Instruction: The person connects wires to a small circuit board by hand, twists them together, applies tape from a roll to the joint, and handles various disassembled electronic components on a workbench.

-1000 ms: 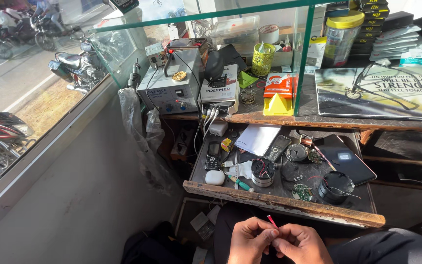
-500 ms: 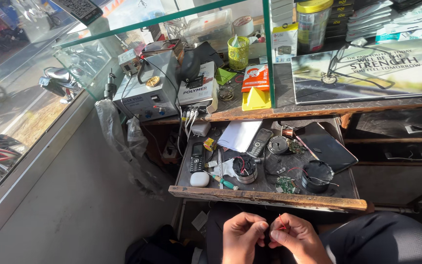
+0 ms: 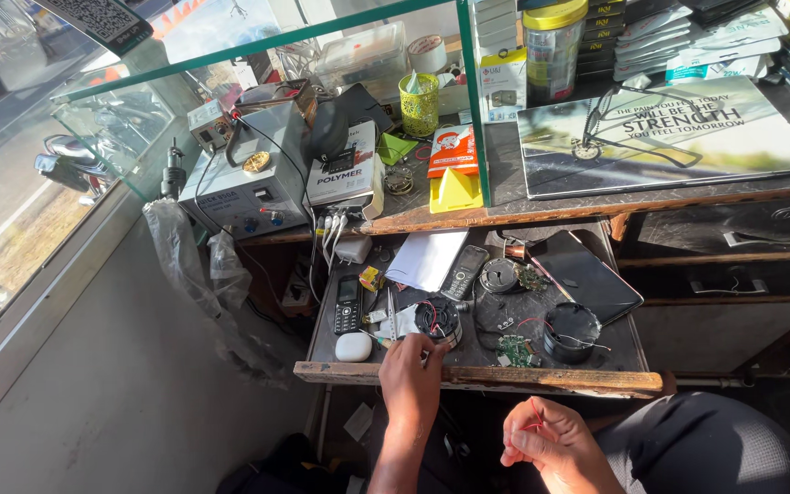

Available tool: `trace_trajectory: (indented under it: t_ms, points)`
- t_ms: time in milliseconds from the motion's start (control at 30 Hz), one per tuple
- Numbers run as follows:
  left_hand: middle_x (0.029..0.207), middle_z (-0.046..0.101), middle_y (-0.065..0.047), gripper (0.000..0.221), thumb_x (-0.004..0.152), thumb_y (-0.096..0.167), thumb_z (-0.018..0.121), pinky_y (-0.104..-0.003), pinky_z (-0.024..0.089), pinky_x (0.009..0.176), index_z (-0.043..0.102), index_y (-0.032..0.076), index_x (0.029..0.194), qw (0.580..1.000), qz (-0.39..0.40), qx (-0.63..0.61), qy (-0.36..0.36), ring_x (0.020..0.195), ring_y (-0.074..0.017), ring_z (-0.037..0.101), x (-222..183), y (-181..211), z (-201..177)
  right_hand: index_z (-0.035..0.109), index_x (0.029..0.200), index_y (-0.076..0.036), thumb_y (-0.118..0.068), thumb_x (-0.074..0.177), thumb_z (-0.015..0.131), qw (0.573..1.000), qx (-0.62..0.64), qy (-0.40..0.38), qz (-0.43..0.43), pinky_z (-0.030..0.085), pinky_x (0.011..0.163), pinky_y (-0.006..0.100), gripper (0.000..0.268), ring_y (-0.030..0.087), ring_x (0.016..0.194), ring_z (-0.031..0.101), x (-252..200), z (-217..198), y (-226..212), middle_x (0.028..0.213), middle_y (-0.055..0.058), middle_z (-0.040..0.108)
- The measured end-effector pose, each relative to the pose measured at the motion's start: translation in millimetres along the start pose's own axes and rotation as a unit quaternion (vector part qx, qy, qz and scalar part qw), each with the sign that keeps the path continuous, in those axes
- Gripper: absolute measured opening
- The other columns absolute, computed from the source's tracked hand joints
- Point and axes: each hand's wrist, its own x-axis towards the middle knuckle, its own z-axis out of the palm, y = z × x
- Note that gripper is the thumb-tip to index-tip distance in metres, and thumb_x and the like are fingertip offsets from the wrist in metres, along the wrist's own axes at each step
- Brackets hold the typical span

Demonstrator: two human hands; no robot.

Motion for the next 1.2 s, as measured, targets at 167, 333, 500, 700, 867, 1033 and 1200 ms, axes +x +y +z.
trace_trajectory:
  t_ms: [167,333,500,700,867,1033,1200]
  points:
    - [0.086,0.070,-0.009,0.014,0.078,0.012,0.080,-0.039,0.050,0.068,0.072,0.005,0.087,0.994,0.094,0.002,0.060,0.078,-0.0292,0.065,-12,13,-13,0.067,0.081,-0.003,-0.007,0.087,0.073,1.000,0.002,-0.005,0.005,0.061,0.069,0.039,0.010,0.018,0.072,0.067,-1,-1,3,0.079,0.008,0.065]
    - [0.086,0.074,-0.006,0.013,0.084,0.006,0.083,-0.024,0.052,0.063,0.081,0.002,0.095,0.953,-0.082,-0.268,-0.116,0.071,-0.0121,0.069,-54,43,-25,0.071,0.086,0.001,-0.002,0.086,0.072,0.999,-0.029,-0.029,0.013,0.060,0.072,0.037,0.003,0.019,0.074,0.069,1,-12,6,0.079,0.009,0.067]
    - [0.091,0.071,-0.007,0.012,0.081,0.002,0.083,-0.026,0.052,0.068,0.081,0.001,0.094,0.872,-0.176,-0.417,-0.186,0.075,-0.0144,0.065,-80,44,-11,0.073,0.092,0.004,0.009,0.082,0.068,0.997,-0.063,-0.039,0.012,0.054,0.078,0.031,0.013,0.014,0.085,0.067,-1,-9,10,0.092,0.007,0.071]
    - [0.102,0.075,-0.011,0.004,0.084,0.002,0.081,-0.033,0.053,0.094,0.078,0.000,0.085,0.881,-0.101,-0.422,-0.188,0.103,-0.0199,0.070,-83,40,-11,0.077,0.120,-0.006,0.002,0.080,0.071,0.979,-0.205,0.021,0.007,0.046,0.059,0.024,0.041,0.006,0.071,0.062,-6,6,11,0.085,0.002,0.073]
    - [0.098,0.077,-0.011,0.012,0.082,0.007,0.086,-0.034,0.056,0.092,0.079,0.000,0.089,0.913,-0.040,-0.369,-0.170,0.102,-0.0205,0.072,-86,37,-10,0.079,0.100,0.001,-0.002,0.078,0.077,0.952,-0.301,0.033,-0.042,0.049,0.056,0.024,0.022,0.008,0.066,0.065,-4,1,17,0.076,0.004,0.076]
    - [0.085,0.079,-0.008,0.009,0.087,0.004,0.085,-0.029,0.060,0.074,0.081,-0.001,0.092,0.874,-0.097,-0.443,-0.175,0.080,-0.0165,0.076,-68,45,-5,0.071,0.101,0.001,-0.008,0.083,0.084,0.907,-0.419,0.050,-0.002,0.052,0.065,0.029,0.024,0.014,0.075,0.064,-6,4,-15,0.085,0.012,0.071]
    - [0.078,0.072,-0.006,0.050,0.078,0.003,0.088,-0.025,0.056,0.074,0.062,0.004,0.121,0.771,-0.171,-0.539,-0.292,0.076,-0.0107,0.070,-11,58,-9,0.075,0.110,-0.003,-0.009,0.073,0.086,0.864,-0.463,0.013,-0.197,0.062,0.068,0.028,0.039,0.014,0.079,0.076,5,5,-110,0.092,0.005,0.075]
